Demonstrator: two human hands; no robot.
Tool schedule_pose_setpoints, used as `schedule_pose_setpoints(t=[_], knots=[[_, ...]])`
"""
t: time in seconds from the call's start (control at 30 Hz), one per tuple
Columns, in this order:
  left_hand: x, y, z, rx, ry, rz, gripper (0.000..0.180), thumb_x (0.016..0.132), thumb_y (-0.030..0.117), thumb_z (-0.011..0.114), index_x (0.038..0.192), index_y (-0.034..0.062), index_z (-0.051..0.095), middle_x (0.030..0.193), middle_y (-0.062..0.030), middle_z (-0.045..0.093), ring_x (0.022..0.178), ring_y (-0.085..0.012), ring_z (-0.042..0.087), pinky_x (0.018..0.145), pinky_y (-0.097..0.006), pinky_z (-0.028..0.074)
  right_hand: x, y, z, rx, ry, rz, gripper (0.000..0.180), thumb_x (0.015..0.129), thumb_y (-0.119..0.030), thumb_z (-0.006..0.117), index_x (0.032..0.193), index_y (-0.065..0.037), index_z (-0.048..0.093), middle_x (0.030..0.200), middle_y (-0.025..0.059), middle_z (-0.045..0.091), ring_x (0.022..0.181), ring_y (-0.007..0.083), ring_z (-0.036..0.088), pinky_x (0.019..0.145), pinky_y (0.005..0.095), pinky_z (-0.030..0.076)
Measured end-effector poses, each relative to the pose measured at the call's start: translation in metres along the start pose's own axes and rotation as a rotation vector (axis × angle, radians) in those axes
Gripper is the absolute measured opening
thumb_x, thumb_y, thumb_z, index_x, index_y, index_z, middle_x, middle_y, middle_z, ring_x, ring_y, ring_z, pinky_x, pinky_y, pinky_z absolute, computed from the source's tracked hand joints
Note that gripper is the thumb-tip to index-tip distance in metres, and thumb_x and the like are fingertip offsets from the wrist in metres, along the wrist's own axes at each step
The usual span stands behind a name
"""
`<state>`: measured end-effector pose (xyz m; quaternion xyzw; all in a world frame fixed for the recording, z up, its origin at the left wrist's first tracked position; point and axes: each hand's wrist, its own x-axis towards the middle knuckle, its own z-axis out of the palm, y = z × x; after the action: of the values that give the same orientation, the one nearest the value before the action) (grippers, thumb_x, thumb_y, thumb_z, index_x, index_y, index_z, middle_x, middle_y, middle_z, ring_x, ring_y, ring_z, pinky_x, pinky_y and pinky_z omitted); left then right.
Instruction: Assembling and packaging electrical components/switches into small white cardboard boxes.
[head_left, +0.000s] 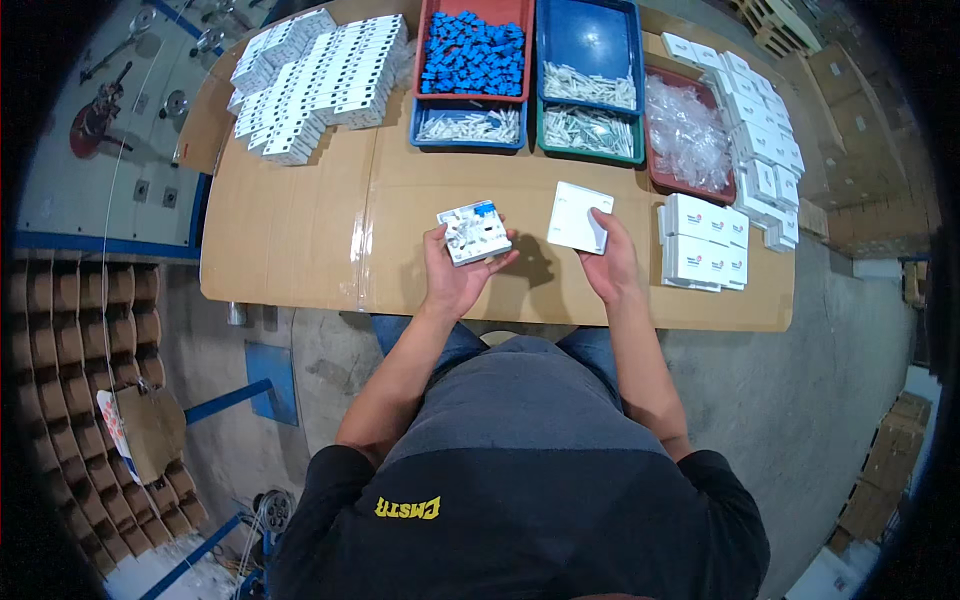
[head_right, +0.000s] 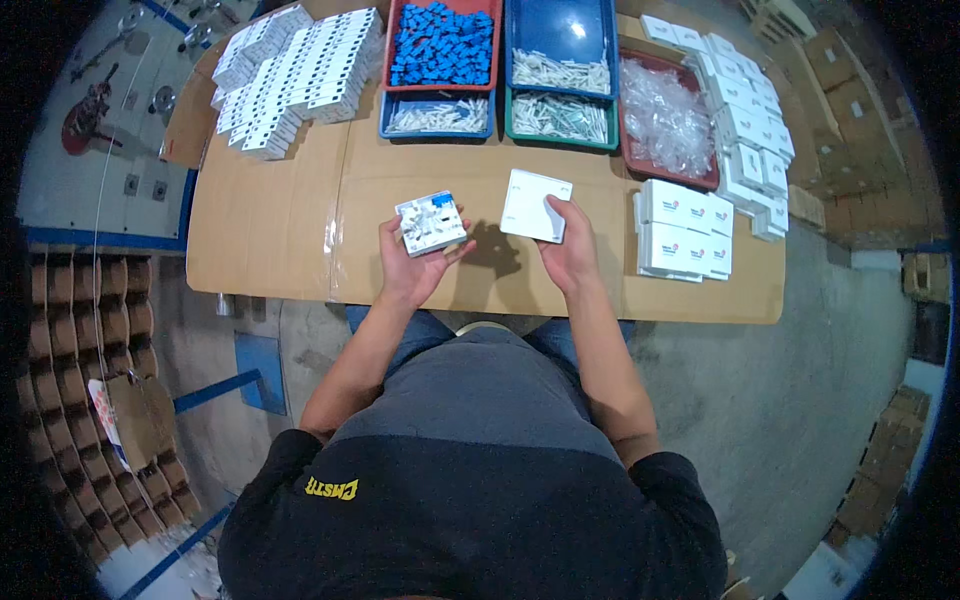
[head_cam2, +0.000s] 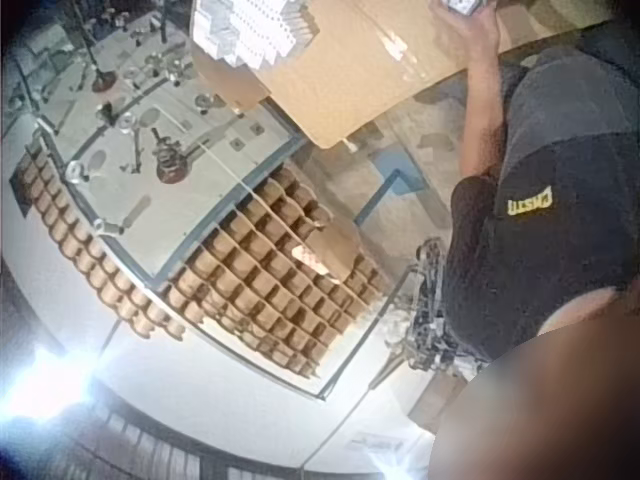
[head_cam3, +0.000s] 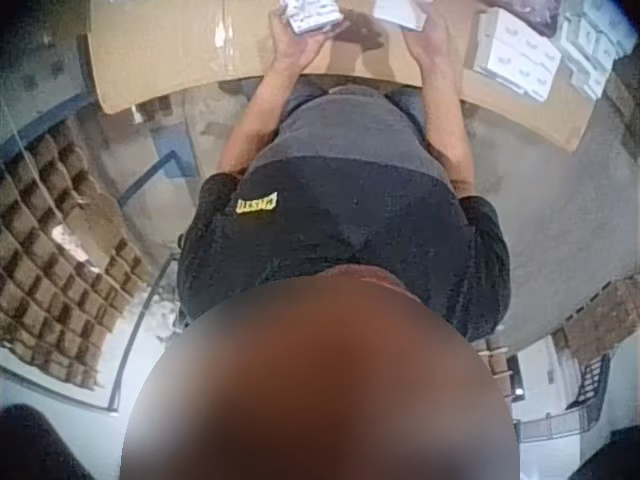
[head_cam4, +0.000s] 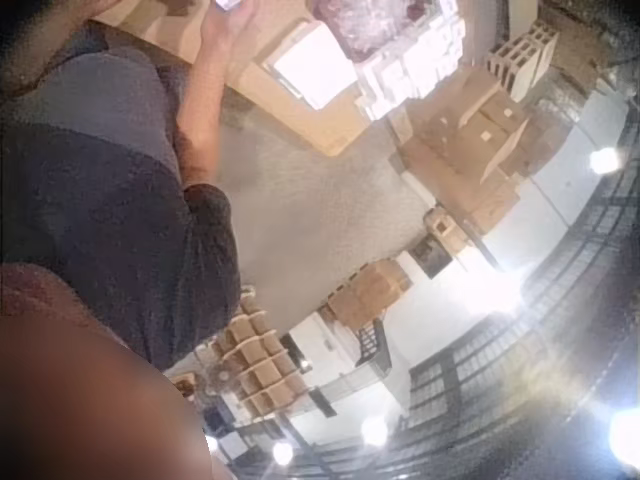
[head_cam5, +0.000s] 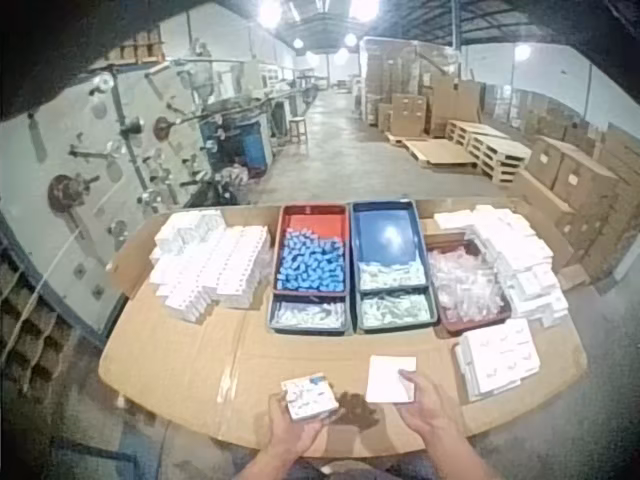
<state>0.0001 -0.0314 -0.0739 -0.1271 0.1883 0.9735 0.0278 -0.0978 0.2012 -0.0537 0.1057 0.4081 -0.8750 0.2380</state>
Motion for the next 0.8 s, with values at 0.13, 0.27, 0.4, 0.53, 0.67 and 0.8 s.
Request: schedule_pose_setpoints(t=[0.13, 0.27, 0.4, 0.53, 0.67, 0.8], knots=[[0.003, -0.004, 0.012, 0.174, 0.031, -0.022, 0.070, 0.099, 0.051, 0.038, 0.156, 0.0107, 0.041, 0.147, -0.0206, 0.056, 0.125, -0.0377, 0.061, 0.106, -0.056, 0.050, -0.005, -0.006, -0.002, 0.125, -0.202, 0.141, 0.060, 0.099, -0.020, 0.054, 0.154, -0.003, 0.038, 0.151, 0.0178, 0.050, 0.141, 0.0320, 0.049, 0.117, 0.0508, 0.040], [-0.001, -0.001, 0.024, 0.087, 0.006, -0.039, 0.063, 0.103, 0.049, 0.030, 0.156, 0.0160, 0.039, 0.142, -0.0209, 0.058, 0.119, -0.0370, 0.064, 0.098, -0.054, 0.054, -0.017, -0.018, 0.009, 0.092, -0.502, 0.089, 0.079, 0.091, -0.010, 0.059, 0.163, -0.006, 0.026, 0.159, 0.0178, 0.041, 0.146, 0.0337, 0.044, 0.121, 0.0519, 0.037], [-0.003, 0.004, 0.027, -0.059, -0.089, -0.097, 0.066, 0.104, 0.053, 0.027, 0.156, 0.0164, 0.040, 0.141, -0.0207, 0.059, 0.117, -0.0381, 0.065, 0.095, -0.054, 0.056, -0.024, -0.032, 0.027, -0.026, -0.626, 0.010, 0.098, 0.080, 0.002, 0.067, 0.166, -0.010, 0.019, 0.168, 0.0166, 0.027, 0.151, 0.0329, 0.038, 0.123, 0.0501, 0.034], [-0.006, 0.009, 0.038, -0.043, -0.080, -0.133, 0.067, 0.105, 0.055, 0.026, 0.155, 0.0151, 0.042, 0.141, -0.0208, 0.059, 0.119, -0.0406, 0.064, 0.098, -0.054, 0.055, -0.025, -0.044, 0.040, -0.156, -0.518, -0.047, 0.095, 0.085, -0.005, 0.071, 0.165, -0.009, 0.019, 0.172, 0.0160, 0.019, 0.151, 0.0310, 0.038, 0.122, 0.0480, 0.036], [-0.009, 0.008, 0.052, 0.000, -0.077, -0.120, 0.066, 0.105, 0.055, 0.028, 0.156, 0.0141, 0.040, 0.142, -0.0214, 0.058, 0.125, -0.0428, 0.062, 0.102, -0.055, 0.053, -0.023, -0.049, 0.036, 0.112, -0.702, -0.063, 0.086, 0.093, -0.014, 0.068, 0.165, -0.007, 0.020, 0.171, 0.0177, 0.018, 0.151, 0.0293, 0.039, 0.121, 0.0468, 0.039], [-0.010, 0.005, 0.054, 0.114, -0.104, -0.124, 0.066, 0.104, 0.049, 0.037, 0.160, 0.0137, 0.034, 0.148, -0.0247, 0.053, 0.131, -0.0460, 0.057, 0.107, -0.056, 0.050, -0.020, -0.045, 0.029, 0.061, -0.565, -0.036, 0.093, 0.095, -0.027, 0.071, 0.165, -0.005, 0.014, 0.172, 0.0236, 0.007, 0.152, 0.0350, 0.035, 0.119, 0.0443, 0.042]])
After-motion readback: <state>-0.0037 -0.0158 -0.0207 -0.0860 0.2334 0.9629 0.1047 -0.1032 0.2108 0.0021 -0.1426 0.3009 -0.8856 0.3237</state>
